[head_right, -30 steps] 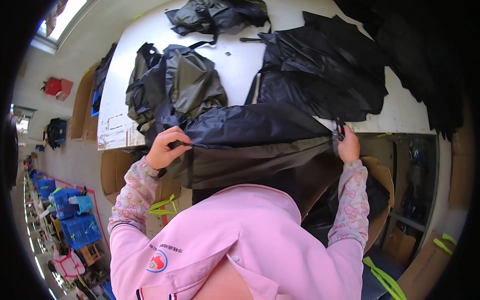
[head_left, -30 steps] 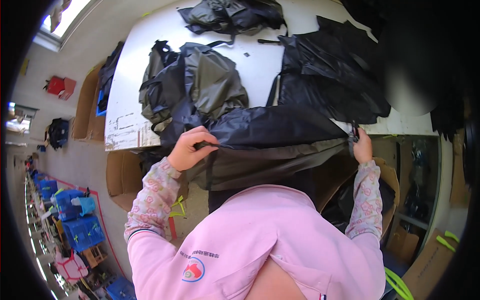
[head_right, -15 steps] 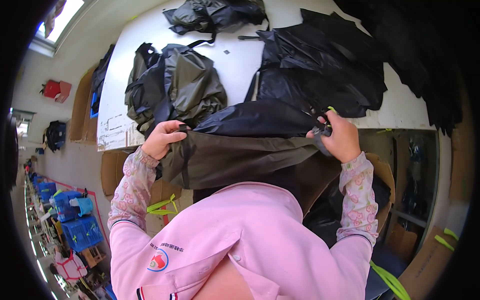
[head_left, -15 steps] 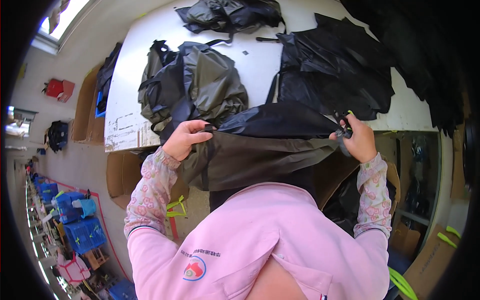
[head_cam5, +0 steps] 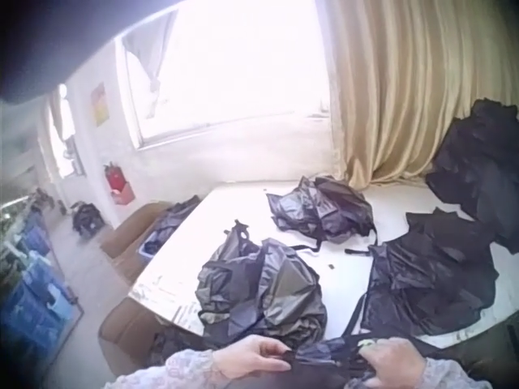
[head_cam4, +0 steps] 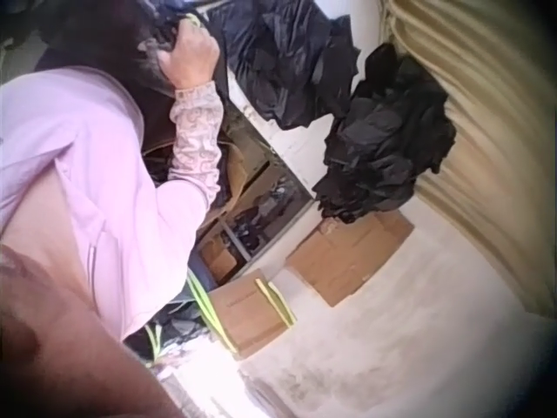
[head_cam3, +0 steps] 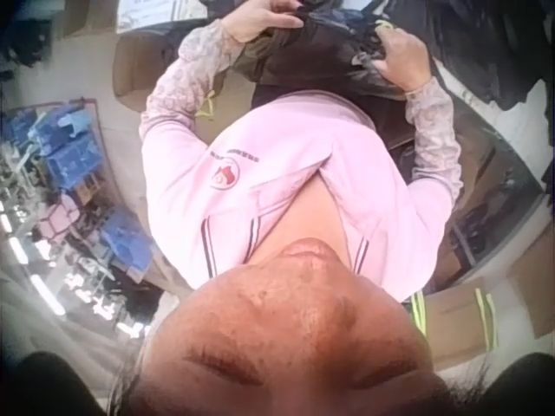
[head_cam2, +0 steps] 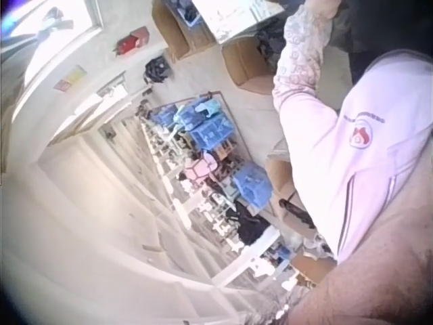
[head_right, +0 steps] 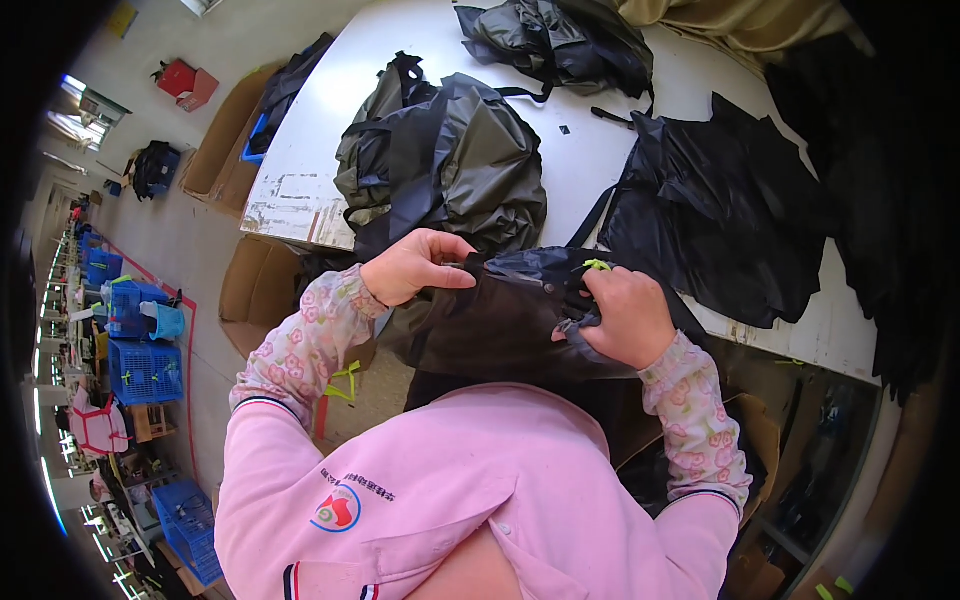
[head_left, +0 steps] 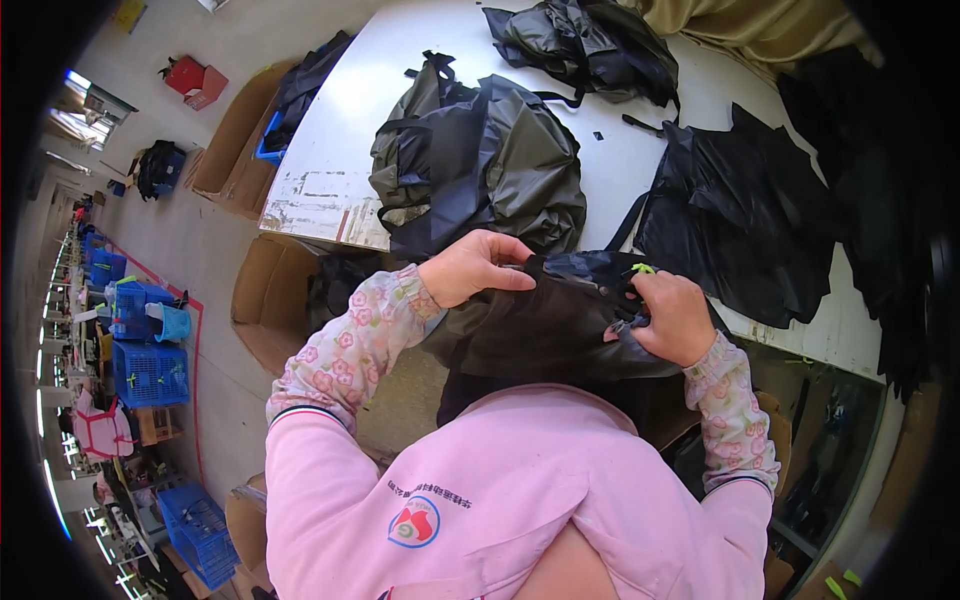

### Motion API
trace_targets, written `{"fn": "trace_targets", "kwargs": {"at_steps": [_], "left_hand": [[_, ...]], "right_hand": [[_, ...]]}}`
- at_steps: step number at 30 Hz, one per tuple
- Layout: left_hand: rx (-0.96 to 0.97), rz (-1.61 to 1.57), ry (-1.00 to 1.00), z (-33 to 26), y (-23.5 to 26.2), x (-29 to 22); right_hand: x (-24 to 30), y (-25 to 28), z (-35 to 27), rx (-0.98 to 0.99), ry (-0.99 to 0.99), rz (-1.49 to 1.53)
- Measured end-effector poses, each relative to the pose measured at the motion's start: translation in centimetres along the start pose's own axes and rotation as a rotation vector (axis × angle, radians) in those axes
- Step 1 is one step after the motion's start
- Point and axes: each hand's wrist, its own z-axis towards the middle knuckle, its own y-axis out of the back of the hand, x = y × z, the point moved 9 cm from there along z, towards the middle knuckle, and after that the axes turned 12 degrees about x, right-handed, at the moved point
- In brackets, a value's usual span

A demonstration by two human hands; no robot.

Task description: Cutting the excess edges off of waterproof synthetic fabric pieces using scissors at a factory workstation.

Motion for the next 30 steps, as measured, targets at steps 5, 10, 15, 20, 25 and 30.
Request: {"fn": "trace_targets", "kwargs": {"at_steps": [5,10,15,20,25,30], "left_hand": [[0.024,0.032,0.025,0.2,-0.6,-0.1],[0.029,0.077,0.018,0.4,-1.2,-0.3],[0.061,0.097,0.015,0.6,-2.2,-0.7],[0.066,0.124,0.014,0.5,-2.7,-1.0],[0.095,0.153,-0.006,0.8,-3.6,-1.6],[0.107,0.239,0.002,0.9,-2.9,-1.0]], "right_hand": [[0.4,0.0,0.2,0.030,0.012,0.016],[0.6,-0.1,0.2,0.021,0.039,0.026],[1.1,0.0,0.5,0.008,0.070,0.056],[0.9,-0.1,0.4,0.036,0.045,0.015],[-0.3,-1.0,0.0,0.086,0.015,-0.021],[1.1,0.4,0.4,0.063,0.049,0.024]]}}
